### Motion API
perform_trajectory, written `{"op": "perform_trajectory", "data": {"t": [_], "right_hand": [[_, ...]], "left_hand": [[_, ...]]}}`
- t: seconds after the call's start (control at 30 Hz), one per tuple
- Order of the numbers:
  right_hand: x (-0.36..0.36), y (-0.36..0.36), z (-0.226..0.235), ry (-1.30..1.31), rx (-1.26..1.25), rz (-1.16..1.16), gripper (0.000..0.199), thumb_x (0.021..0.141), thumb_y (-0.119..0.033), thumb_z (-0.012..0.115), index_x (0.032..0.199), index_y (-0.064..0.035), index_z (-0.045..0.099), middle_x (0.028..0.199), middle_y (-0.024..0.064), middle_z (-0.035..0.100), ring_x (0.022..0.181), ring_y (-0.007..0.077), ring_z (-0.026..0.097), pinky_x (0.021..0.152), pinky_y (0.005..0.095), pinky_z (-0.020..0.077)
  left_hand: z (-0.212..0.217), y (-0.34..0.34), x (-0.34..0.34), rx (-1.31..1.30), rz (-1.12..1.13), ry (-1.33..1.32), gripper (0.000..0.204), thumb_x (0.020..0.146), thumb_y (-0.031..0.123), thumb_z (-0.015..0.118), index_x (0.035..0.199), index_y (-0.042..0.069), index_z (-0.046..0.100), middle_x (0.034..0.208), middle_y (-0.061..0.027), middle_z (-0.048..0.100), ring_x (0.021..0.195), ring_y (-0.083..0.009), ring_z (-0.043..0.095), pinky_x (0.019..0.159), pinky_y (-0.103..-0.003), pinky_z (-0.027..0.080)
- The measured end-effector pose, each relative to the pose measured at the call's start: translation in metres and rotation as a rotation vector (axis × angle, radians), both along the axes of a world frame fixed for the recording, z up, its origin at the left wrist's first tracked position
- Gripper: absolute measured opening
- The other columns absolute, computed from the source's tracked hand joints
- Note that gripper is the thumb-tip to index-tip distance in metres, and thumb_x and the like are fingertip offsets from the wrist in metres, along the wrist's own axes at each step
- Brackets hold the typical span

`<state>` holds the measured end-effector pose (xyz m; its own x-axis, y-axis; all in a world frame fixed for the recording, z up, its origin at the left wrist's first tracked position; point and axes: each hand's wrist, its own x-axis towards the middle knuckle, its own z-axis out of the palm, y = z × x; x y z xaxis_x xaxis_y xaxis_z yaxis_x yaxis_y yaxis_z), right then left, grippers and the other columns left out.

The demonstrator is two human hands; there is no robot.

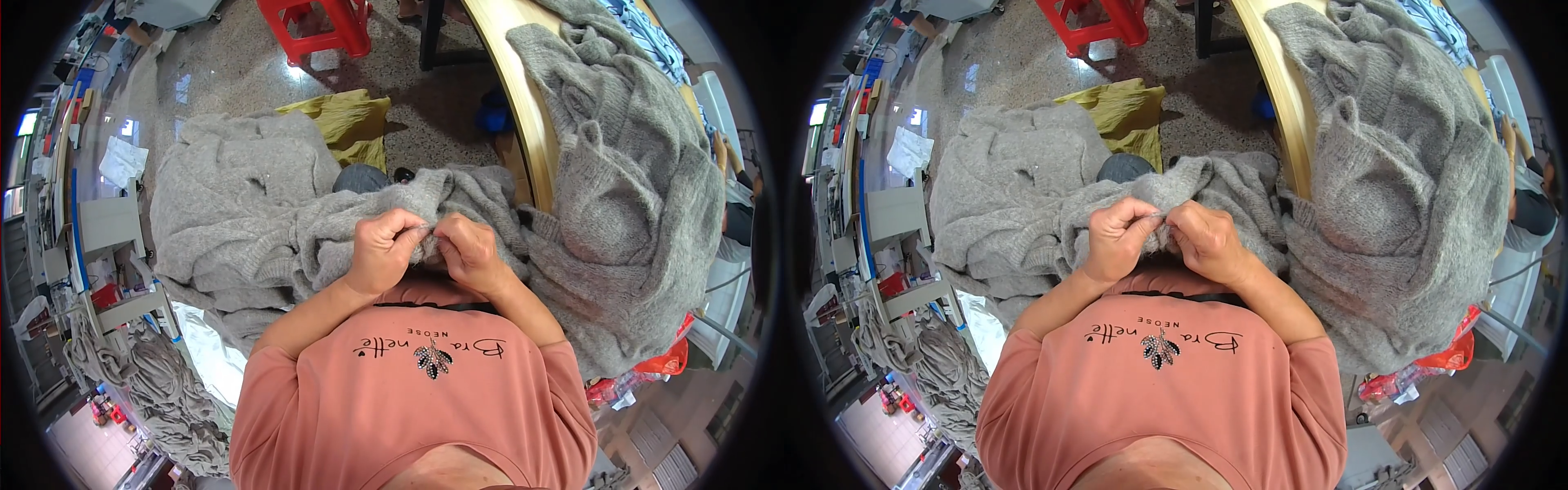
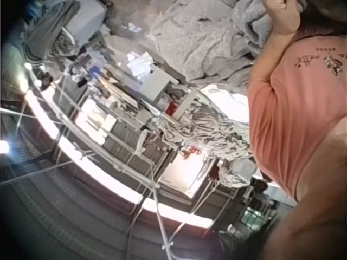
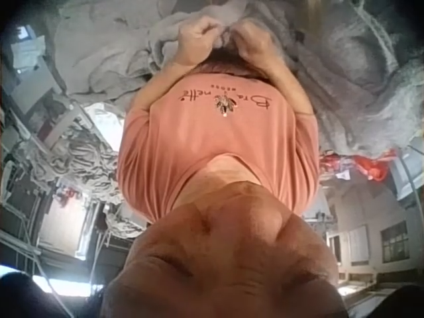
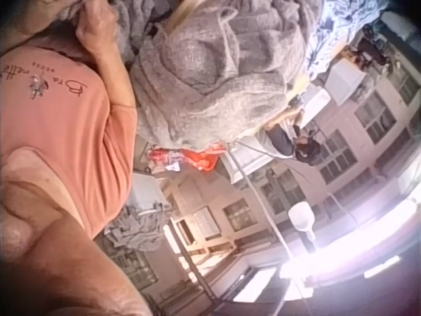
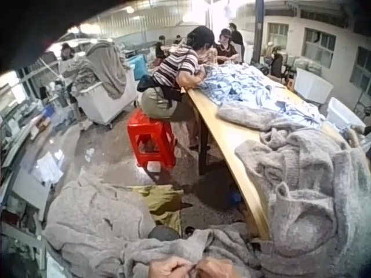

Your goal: Inspecting and cleaning a fuzzy grey garment in a sewing factory environment.

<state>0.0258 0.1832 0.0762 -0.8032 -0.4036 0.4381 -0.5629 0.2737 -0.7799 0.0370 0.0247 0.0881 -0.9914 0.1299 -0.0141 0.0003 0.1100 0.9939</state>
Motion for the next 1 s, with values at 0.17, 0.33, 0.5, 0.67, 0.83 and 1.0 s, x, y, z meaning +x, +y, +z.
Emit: {"op": "perform_trajectory", "data": {"t": [0.17, 0.33, 0.5, 0.67, 0.83, 1.0], "right_hand": [[0.006, -0.004, 0.002, -0.145, -0.012, -0.11, 0.019, 0.065, 0.01, 0.051, 0.082, 0.0004, 0.049, 0.072, 0.0129, 0.054, 0.058, 0.0276, 0.054, 0.051, 0.0308, 0.043], [0.005, -0.005, -0.003, -0.09, 0.053, -0.164, 0.02, 0.066, 0.006, 0.055, 0.083, -0.0014, 0.049, 0.071, 0.0135, 0.055, 0.06, 0.0296, 0.056, 0.05, 0.0338, 0.0441], [0.005, -0.004, -0.015, -0.11, 0.139, -0.165, 0.017, 0.068, 0.002, 0.054, 0.084, -0.0024, 0.049, 0.071, 0.0142, 0.054, 0.059, 0.0321, 0.055, 0.05, 0.0355, 0.0432], [0.001, -0.005, -0.018, -0.325, 0.134, -0.104, 0.011, 0.072, -0.004, 0.053, 0.082, -0.0031, 0.049, 0.067, 0.0157, 0.053, 0.059, 0.0347, 0.053, 0.05, 0.0391, 0.0417], [0.004, -0.006, -0.019, -0.324, 0.208, -0.085, 0.007, 0.072, -0.007, 0.054, 0.076, -0.0037, 0.048, 0.062, 0.0158, 0.052, 0.057, 0.035, 0.052, 0.049, 0.0399, 0.0403], [0.01, -0.008, -0.026, -0.31, 0.195, -0.155, 0.009, 0.072, -0.007, 0.054, 0.07, -0.0036, 0.046, 0.061, 0.0157, 0.051, 0.055, 0.0345, 0.052, 0.048, 0.0398, 0.0396]], "left_hand": [[-0.002, 0.006, 0.0, -0.103, 0.08, 0.21, 0.006, 0.071, -0.004, 0.06, 0.073, 0.0, 0.056, 0.063, -0.0046, 0.057, 0.055, -0.0081, 0.051, 0.049, -0.021, 0.04], [-0.005, 0.01, -0.003, -0.207, 0.108, 0.325, 0.008, 0.07, -0.005, 0.059, 0.073, 0.001, 0.056, 0.062, -0.0077, 0.056, 0.052, -0.0135, 0.052, 0.048, -0.024, 0.041], [-0.018, 0.013, -0.001, -0.173, 0.143, 0.184, 0.006, 0.071, -0.004, 0.058, 0.072, 0.0, 0.054, 0.06, -0.0073, 0.055, 0.05, -0.0117, 0.049, 0.046, -0.024, 0.039], [-0.02, 0.01, 0.0, -0.113, 0.139, 0.057, 0.005, 0.072, -0.003, 0.058, 0.07, 0.0, 0.053, 0.059, -0.0088, 0.054, 0.049, -0.0103, 0.048, 0.045, -0.024, 0.038], [-0.021, 0.008, 0.002, -0.121, 0.152, 0.097, 0.005, 0.072, -0.003, 0.057, 0.07, -0.001, 0.054, 0.058, -0.0087, 0.055, 0.049, -0.01, 0.048, 0.045, -0.024, 0.038], [-0.028, 0.01, 0.003, -0.155, 0.163, 0.069, 0.005, 0.072, -0.002, 0.057, 0.07, -0.001, 0.053, 0.058, -0.0098, 0.055, 0.048, -0.0109, 0.049, 0.045, -0.024, 0.038]]}}
